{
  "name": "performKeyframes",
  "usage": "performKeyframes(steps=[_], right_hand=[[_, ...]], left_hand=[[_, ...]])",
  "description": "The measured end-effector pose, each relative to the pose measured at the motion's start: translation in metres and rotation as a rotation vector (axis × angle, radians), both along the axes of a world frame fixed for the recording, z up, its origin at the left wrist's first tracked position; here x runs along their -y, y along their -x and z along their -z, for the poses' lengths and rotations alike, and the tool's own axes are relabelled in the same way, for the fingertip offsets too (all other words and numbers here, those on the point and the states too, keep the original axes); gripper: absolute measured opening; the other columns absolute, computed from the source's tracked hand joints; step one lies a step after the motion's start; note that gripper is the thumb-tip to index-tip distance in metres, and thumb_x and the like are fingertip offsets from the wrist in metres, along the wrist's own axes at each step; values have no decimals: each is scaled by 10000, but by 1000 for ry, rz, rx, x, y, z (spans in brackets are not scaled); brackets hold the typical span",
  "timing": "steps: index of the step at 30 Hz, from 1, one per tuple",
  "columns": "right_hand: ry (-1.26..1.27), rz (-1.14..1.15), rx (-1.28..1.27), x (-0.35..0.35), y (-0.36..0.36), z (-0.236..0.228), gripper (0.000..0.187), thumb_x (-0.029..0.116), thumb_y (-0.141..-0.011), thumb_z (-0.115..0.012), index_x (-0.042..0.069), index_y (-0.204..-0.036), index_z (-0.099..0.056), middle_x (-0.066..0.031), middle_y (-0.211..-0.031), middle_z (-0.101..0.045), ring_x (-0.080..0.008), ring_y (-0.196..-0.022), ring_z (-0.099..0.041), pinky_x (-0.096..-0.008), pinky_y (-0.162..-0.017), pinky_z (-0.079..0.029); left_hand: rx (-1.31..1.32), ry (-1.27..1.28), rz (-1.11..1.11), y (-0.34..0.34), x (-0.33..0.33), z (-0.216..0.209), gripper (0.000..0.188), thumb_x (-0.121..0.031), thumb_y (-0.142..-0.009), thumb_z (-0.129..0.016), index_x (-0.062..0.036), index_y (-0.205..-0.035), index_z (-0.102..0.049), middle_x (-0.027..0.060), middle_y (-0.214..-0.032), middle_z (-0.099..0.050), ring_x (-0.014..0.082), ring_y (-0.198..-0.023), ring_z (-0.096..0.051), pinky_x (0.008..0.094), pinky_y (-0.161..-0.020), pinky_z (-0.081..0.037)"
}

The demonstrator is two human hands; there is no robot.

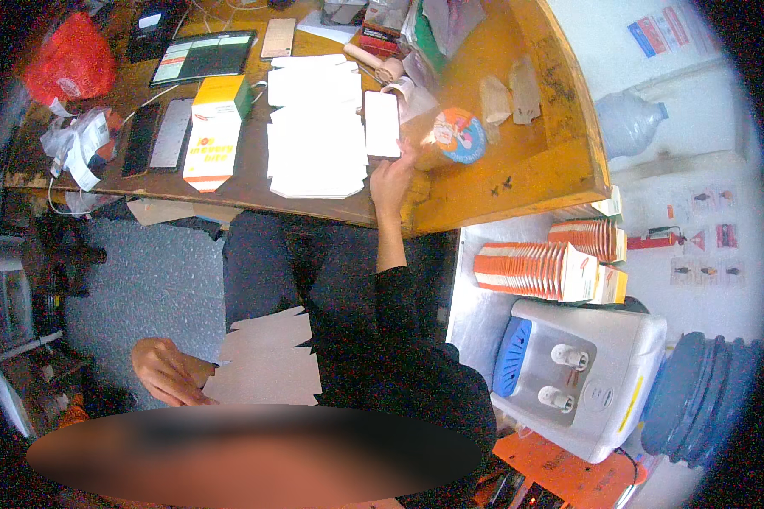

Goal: The person folds flat paperboard blanks into small rectangular boxes at a cluttered counter. They repeatedly fold flaps, tuck edges, and close the boxes, handling each unit one at a time. The finished boxes are placed on the counter as they are completed.

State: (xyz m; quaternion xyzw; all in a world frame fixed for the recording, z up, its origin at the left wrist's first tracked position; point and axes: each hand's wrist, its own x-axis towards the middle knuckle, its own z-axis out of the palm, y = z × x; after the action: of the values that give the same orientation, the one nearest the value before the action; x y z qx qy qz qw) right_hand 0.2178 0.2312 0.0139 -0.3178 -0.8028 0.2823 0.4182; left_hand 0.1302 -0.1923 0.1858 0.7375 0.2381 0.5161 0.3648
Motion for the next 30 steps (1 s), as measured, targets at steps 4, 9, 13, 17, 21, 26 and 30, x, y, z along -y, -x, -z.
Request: performKeyframes(steps=[4,9,13,17,21,26,30], right_hand=[[-20,-30,21,-2,2,4,427,-127,-780,-451,-27,-1173,-317,-329,-1297,-476,-484,-1382,-324,-498,-1134,-264],[35,-43,48,-3,3,6,431,-112,-782,-449,-37,-1182,-309,-350,-1320,-442,-494,-1388,-302,-516,-1136,-252],[-49,-77,66,-4,4,6,471,-74,-804,-461,-50,-1242,-290,-351,-1347,-420,-507,-1391,-282,-518,-1134,-253],[-16,-63,95,-5,4,8,502,-38,-827,-477,-57,-1286,-273,-352,-1365,-407,-507,-1385,-287,-516,-1133,-253],[-40,-50,125,-6,5,9,506,-23,-837,-488,-60,-1295,-275,-354,-1373,-403,-490,-1381,-305,-512,-1134,-253],[-79,-89,134,-5,3,7,537,-19,-832,-508,-77,-1324,-303,-338,-1385,-382,-460,-1344,-351,-478,-1132,-266],[-51,-101,65,-4,1,9,514,-43,-824,-496,-58,-1295,-291,-385,-1427,-341,-483,-1385,-312,-485,-1136,-262]], left_hand=[[2,4,1,1,0,0,295,-143,-851,-743,74,-1048,-709,119,-682,-695,159,-489,-639,265,-419,-480],[6,5,0,3,0,-1,296,-143,-855,-739,77,-1051,-707,120,-682,-693,160,-492,-639,267,-420,-481],[8,6,-2,4,0,-1,297,-143,-858,-735,79,-1053,-706,122,-682,-692,160,-493,-638,269,-420,-482],[12,3,-1,4,-1,-1,298,-143,-861,-732,81,-1056,-704,123,-682,-691,160,-495,-638,271,-421,-482],[14,1,-7,4,-1,0,299,-143,-864,-729,83,-1058,-703,124,-682,-690,161,-497,-638,272,-422,-483],[19,-1,-11,4,0,0,300,-143,-868,-725,86,-1061,-701,126,-682,-689,161,-499,-638,275,-423,-483],[26,-7,-19,3,0,0,301,-143,-871,-722,88,-1063,-700,127,-683,-688,161,-501,-637,276,-424,-484]])
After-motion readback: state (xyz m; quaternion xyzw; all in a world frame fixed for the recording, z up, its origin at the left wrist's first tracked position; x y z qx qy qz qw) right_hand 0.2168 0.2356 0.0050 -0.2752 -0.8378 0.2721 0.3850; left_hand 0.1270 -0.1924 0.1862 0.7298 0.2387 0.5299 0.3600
